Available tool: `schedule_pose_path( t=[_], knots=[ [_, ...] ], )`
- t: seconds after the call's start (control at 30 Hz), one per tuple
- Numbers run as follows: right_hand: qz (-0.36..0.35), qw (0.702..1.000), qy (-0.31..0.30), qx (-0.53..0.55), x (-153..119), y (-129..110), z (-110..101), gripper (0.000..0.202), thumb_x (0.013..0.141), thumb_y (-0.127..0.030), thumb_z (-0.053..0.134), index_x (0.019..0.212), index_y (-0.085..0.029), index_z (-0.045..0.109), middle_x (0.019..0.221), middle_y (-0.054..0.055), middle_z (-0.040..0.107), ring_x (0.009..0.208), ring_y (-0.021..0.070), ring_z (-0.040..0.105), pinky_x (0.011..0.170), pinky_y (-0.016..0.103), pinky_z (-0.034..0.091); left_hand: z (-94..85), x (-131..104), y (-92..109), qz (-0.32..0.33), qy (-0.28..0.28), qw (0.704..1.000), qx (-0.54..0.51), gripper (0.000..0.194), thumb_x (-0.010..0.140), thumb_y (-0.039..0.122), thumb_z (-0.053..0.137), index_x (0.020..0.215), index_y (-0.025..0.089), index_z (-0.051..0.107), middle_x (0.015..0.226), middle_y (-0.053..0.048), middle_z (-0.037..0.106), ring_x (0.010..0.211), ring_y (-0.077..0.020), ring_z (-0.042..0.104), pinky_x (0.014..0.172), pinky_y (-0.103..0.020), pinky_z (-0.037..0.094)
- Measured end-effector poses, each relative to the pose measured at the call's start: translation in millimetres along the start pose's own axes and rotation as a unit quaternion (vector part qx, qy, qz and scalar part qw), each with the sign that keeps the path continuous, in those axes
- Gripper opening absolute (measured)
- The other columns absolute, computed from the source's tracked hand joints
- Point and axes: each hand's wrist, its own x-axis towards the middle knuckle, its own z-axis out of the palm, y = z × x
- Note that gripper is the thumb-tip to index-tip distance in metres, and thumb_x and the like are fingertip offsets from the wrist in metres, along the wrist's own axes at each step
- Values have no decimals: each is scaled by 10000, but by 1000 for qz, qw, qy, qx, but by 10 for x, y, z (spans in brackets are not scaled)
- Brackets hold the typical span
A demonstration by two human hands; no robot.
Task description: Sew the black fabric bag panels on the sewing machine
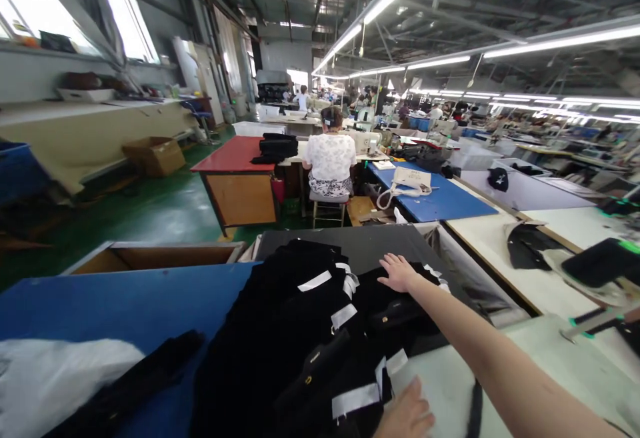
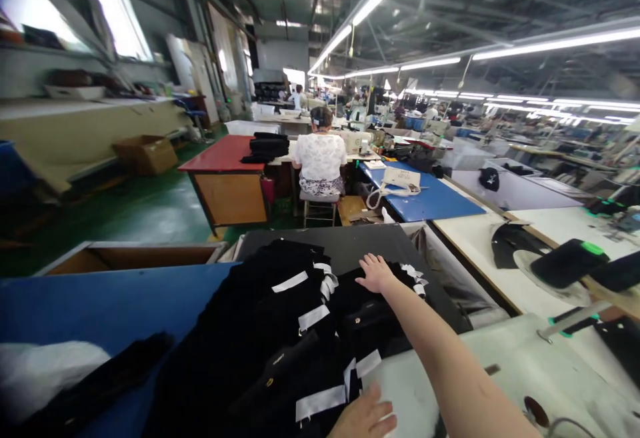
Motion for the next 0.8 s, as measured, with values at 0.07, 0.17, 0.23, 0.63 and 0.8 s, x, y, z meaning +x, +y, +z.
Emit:
schedule_pose_path(
  t=[0.07, 0.17, 0.23, 0.63, 0.8],
  knots=[
    [16, 1000, -19, 5, 108, 139, 103, 746, 886, -593, 409, 1496, -180, 291, 1563, 139, 233, 1453, 299, 144, 1150, 468, 90, 109, 344, 135, -83, -58, 987, -123, 748, 773, 710, 533, 1302, 183, 475, 1299, -182, 552, 1262, -321, 495, 1024, -475, 376],
    [25, 999, -42, 13, 243, 279, 207, 824, 856, -620, 450, 1513, -173, 233, 1582, 127, 170, 1463, 281, 92, 1158, 449, 57, 240, 696, 314, -133, -37, 959, -246, 918, 780, 752, 450, 1409, 96, 317, 1446, -240, 393, 1365, -333, 366, 1061, -482, 343],
    [30, 998, -59, 20, 324, 319, 255, 852, 839, -636, 479, 1515, -182, 227, 1585, 120, 164, 1465, 285, 73, 1161, 452, 40, 315, 861, 405, -126, -15, 950, -286, 978, 767, 755, 462, 1447, 87, 242, 1514, -249, 279, 1397, -342, 306, 1068, -490, 338],
    [157, 965, -164, 130, 214, 558, 306, 365, 934, -371, 566, 1232, -161, 549, 1256, 95, 557, 1089, 247, 575, 918, 470, 488, 467, 1092, 408, -48, 48, 945, -319, 602, 797, 621, 545, 1292, 278, 520, 1404, -68, 524, 1364, -286, 380, 1087, -481, 311],
    [192, 948, -147, 205, -91, 614, 327, 337, 935, -346, 570, 1214, -158, 554, 1209, 88, 576, 1024, 224, 601, 856, 426, 526, 544, 1031, 350, -43, 74, 951, -297, 679, 763, 629, 599, 1320, 267, 458, 1475, -82, 430, 1392, -286, 331, 1134, -479, 230]
  ],
)
